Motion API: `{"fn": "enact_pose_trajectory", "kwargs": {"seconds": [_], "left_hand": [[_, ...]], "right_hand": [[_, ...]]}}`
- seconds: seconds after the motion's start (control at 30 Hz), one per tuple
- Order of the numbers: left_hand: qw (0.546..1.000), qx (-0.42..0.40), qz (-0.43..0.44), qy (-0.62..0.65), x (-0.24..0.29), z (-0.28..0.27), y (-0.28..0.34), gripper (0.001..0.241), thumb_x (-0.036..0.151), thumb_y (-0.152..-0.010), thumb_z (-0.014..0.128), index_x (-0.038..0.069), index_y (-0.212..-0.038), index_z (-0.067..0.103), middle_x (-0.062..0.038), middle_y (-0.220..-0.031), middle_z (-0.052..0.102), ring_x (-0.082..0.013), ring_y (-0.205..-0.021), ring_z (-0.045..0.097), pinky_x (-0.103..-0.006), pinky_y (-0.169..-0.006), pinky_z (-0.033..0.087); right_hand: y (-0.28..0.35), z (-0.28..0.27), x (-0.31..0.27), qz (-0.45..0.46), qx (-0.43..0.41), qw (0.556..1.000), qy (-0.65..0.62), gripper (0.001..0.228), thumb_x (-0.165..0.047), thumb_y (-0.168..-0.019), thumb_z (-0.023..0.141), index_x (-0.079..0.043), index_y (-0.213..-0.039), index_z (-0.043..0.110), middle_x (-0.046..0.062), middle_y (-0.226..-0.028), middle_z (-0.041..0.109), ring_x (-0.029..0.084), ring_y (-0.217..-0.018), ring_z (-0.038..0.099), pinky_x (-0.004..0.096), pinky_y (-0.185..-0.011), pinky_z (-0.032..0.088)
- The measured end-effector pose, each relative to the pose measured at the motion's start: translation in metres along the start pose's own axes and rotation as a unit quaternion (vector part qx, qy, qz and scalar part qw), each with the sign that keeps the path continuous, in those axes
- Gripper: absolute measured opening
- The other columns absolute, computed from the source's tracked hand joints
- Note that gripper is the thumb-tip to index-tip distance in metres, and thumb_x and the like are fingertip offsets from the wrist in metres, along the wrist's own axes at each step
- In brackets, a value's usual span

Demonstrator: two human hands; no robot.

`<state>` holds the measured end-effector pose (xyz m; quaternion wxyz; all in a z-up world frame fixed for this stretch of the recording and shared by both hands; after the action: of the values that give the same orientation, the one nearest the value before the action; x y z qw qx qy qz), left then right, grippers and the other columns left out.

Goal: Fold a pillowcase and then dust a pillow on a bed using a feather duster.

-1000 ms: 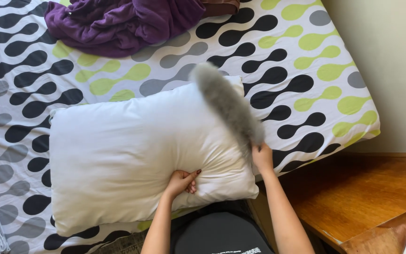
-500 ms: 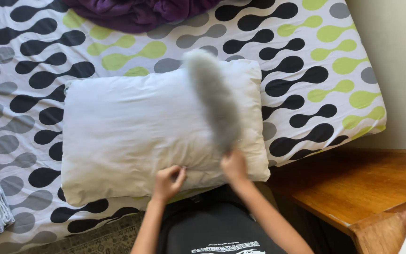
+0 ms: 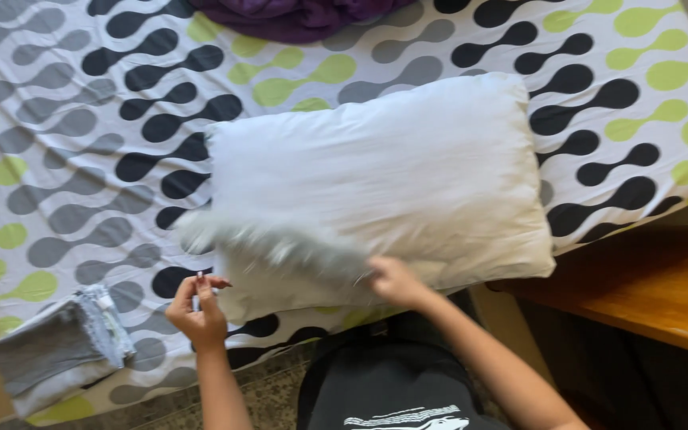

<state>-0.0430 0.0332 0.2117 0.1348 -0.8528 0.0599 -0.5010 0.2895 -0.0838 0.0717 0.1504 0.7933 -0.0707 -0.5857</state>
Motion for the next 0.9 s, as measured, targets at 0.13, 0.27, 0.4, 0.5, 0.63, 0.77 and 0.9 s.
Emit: {"fn": "enact_pose_trajectory", "kwargs": {"seconds": [0.13,0.27,0.4,0.5,0.63,0.77,0.9], "left_hand": [[0.991,0.006,-0.056,0.122,-0.042,-0.008,-0.005,0.036,0.019,-0.109,0.049,-0.001,-0.084,0.065,-0.009,-0.082,0.072,-0.0138,-0.074,0.066,-0.0267,-0.069,0.047],[0.967,0.04,-0.15,0.202,-0.094,-0.011,-0.004,0.033,0.019,-0.11,0.047,0.001,-0.087,0.062,-0.008,-0.086,0.073,-0.014,-0.078,0.068,-0.0274,-0.071,0.049],[0.961,0.065,-0.177,0.201,-0.129,-0.007,-0.006,0.019,0.016,-0.106,0.047,0.001,-0.108,0.059,-0.008,-0.105,0.072,-0.0142,-0.098,0.067,-0.0284,-0.084,0.049],[0.965,0.116,-0.144,0.185,-0.15,-0.014,-0.008,0.019,0.014,-0.108,0.048,0.001,-0.118,0.057,-0.009,-0.119,0.065,-0.0152,-0.108,0.061,-0.0306,-0.094,0.049],[0.957,0.154,-0.157,0.191,-0.201,-0.028,-0.01,0.023,0.017,-0.109,0.047,0.001,-0.122,0.057,-0.011,-0.124,0.063,-0.0178,-0.116,0.06,-0.0326,-0.105,0.045],[0.81,0.239,-0.337,0.415,-0.236,-0.048,0.005,0.039,0.035,-0.106,0.044,0.002,-0.12,0.061,-0.007,-0.117,0.066,-0.0197,-0.107,0.062,-0.0379,-0.098,0.048],[0.791,0.141,-0.41,0.432,-0.231,-0.039,0.006,0.055,0.048,-0.104,0.034,0.004,-0.122,0.06,-0.01,-0.119,0.068,-0.025,-0.114,0.064,-0.0414,-0.099,0.048]], "right_hand": [[0.002,-0.046,-0.028,-0.009,0.237,0.971,-0.033,0.038,-0.003,-0.088,0.054,0.006,-0.124,0.065,0.02,-0.109,0.075,0.029,-0.098,0.069,0.041,-0.086,0.055],[0.011,-0.026,-0.057,0.051,0.398,0.916,0.006,0.028,-0.004,-0.095,0.054,0.007,-0.118,0.064,0.023,-0.094,0.074,0.033,-0.08,0.069,0.042,-0.072,0.054],[0.004,0.058,-0.01,0.056,0.28,0.938,0.198,0.006,-0.001,-0.085,0.058,0.003,-0.083,0.062,0.026,-0.074,0.067,0.035,-0.066,0.068,0.046,-0.06,0.057],[0.018,0.127,-0.06,-0.018,0.131,0.975,0.181,0.012,0.001,-0.078,0.056,0.002,-0.091,0.058,0.025,-0.077,0.068,0.041,-0.072,0.067,0.049,-0.064,0.054],[0.031,0.166,-0.093,-0.033,-0.008,0.992,0.12,0.023,-0.001,-0.078,0.059,0.001,-0.101,0.061,0.026,-0.082,0.067,0.045,-0.08,0.064,0.05,-0.07,0.051],[0.029,0.148,-0.081,-0.01,-0.045,0.999,0.03,0.026,-0.002,-0.078,0.058,0.001,-0.104,0.061,0.024,-0.083,0.065,0.038,-0.075,0.062,0.044,-0.072,0.053],[0.029,0.08,-0.051,-0.033,0.124,0.992,0.015,0.024,-0.002,-0.079,0.057,0.003,-0.103,0.062,0.013,-0.083,0.067,0.024,-0.076,0.062,0.039,-0.07,0.054]]}}
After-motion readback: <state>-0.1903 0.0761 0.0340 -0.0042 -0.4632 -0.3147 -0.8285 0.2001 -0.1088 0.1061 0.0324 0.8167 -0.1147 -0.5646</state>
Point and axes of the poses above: each hand's wrist, its own y-axis away from the middle knuckle, its own z-axis out of the palm, x = y × z, the point moved 3 cm from there along -y, towards the middle knuckle
